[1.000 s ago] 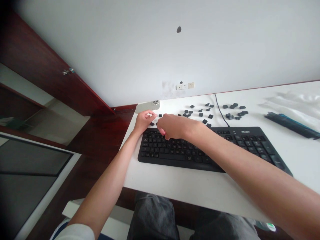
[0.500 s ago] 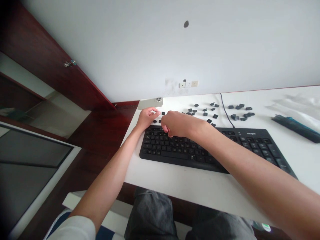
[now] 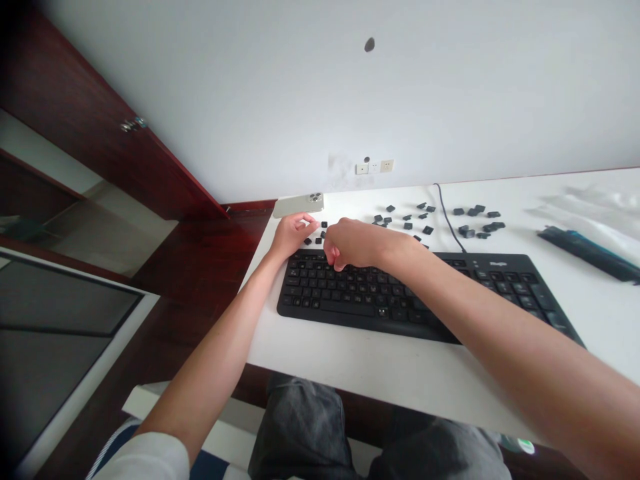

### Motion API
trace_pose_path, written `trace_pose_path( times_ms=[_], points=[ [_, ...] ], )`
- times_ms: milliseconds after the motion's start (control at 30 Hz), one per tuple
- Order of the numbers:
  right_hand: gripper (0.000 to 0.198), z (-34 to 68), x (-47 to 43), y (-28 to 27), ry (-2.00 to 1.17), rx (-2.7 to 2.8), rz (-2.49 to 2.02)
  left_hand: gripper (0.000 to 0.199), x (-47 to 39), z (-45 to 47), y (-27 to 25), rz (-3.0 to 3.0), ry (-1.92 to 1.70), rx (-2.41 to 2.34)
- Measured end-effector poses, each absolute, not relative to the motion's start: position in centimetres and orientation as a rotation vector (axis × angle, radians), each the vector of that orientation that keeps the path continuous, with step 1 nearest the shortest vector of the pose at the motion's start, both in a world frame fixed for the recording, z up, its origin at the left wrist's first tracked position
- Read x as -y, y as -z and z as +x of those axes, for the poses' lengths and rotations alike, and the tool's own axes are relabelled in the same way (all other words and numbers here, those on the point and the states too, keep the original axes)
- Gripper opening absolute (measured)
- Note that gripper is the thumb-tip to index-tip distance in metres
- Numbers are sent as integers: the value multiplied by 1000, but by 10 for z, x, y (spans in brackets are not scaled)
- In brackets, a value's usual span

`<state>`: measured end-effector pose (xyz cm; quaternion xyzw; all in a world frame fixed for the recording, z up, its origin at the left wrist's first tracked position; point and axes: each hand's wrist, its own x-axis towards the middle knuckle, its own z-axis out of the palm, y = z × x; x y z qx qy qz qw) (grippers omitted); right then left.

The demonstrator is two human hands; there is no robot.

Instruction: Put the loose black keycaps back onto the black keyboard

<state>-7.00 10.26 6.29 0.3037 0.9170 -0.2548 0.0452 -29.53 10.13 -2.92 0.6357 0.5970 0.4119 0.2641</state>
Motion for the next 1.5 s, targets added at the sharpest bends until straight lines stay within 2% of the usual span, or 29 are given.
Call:
trace_pose_path(
  times_ms=[233, 600, 867, 1267, 1500],
  points=[
    [9, -73, -97, -67, 695, -2738, 947, 27, -101, -294, 27, 1723, -1114, -1613],
    [24, -71, -101, -65, 724, -2820, 859, 24, -102, -294, 30, 1691, -1115, -1623],
    [20, -70, -106, -67, 807, -2746, 858, 26, -102, -295, 31, 1706, -1121, -1587],
    [15, -70, -108, -59, 744, -2800, 870, 25, -103, -295, 31, 1736, -1113, -1607],
    [12, -70, -117, -55, 938, -2744, 909, 26, -101, -294, 29, 1742, -1117, -1603]
  ],
)
